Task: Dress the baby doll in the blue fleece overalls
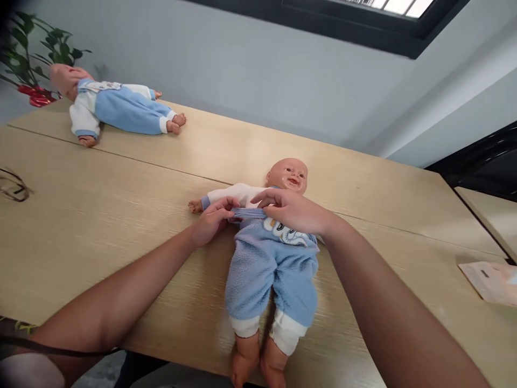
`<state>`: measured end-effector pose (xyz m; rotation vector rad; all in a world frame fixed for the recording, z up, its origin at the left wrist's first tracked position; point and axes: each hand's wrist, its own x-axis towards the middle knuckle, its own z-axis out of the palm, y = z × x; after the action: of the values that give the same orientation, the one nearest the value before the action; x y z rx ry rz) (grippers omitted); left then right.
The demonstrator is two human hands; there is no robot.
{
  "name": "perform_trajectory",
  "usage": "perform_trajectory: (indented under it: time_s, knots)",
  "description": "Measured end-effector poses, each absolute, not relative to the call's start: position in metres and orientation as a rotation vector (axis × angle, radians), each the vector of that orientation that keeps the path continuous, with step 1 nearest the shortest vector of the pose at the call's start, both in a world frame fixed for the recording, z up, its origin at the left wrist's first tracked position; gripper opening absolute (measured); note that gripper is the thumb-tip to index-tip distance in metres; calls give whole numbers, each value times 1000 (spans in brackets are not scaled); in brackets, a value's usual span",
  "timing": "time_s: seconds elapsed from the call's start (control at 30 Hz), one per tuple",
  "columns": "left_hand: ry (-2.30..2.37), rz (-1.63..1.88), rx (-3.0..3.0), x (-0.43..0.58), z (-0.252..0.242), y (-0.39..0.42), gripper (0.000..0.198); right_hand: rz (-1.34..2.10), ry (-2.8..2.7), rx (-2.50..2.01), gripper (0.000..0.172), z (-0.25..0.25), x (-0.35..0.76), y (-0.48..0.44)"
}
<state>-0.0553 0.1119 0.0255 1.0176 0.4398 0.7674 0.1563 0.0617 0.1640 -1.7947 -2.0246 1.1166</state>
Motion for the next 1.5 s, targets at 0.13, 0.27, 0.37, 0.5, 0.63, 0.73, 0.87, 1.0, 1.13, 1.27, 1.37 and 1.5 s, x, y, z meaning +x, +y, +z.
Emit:
perform_trajectory:
  time_s: [0.13,0.27,0.37,0.5,0.63,0.73,0.87,1.0,1.13,1.27,1.37,1.5]
  knots:
    - [461,877,1073,-57,31,107,24,995,-2023,-1834,39,162,155,47]
    - [596,891,1412,-57,29,105,24,810,-2062,-1887,49,152,158,34]
    - [692,873,1718,-56,27,104,31,776,-2078,-1929,47,143,164,30]
    - [784,1019,1925,-54,29,103,21,702,-2091,-1934,47,138,171,28]
    - [916,1234,1999,-56,29,100,18,555,-2133,-1933,49,138,175,23]
    - [979,1338,2055,-58,29,96,14,571,-2151,-1882,45,137,175,20]
    - [960,1438,2077,-58,28,90,19,590,-2128,-1849,32,135,173,17]
    - [1041,1211,2106,-57,26,87,31,570,-2138,-1822,19,139,172,13]
    - [1073,903,2151,-57,25,86,37,528,-2194,-1785,26,153,164,32]
    - [1108,964,2198,-59,29,83,29,456,-2338,-1688,31,154,134,99]
    - [1095,992,2245,-60,32,80,25,597,-2583,-1538,34,134,102,155]
    - [1046,972,2248,-61,33,80,23,794,-2868,-1407,56,105,73,187]
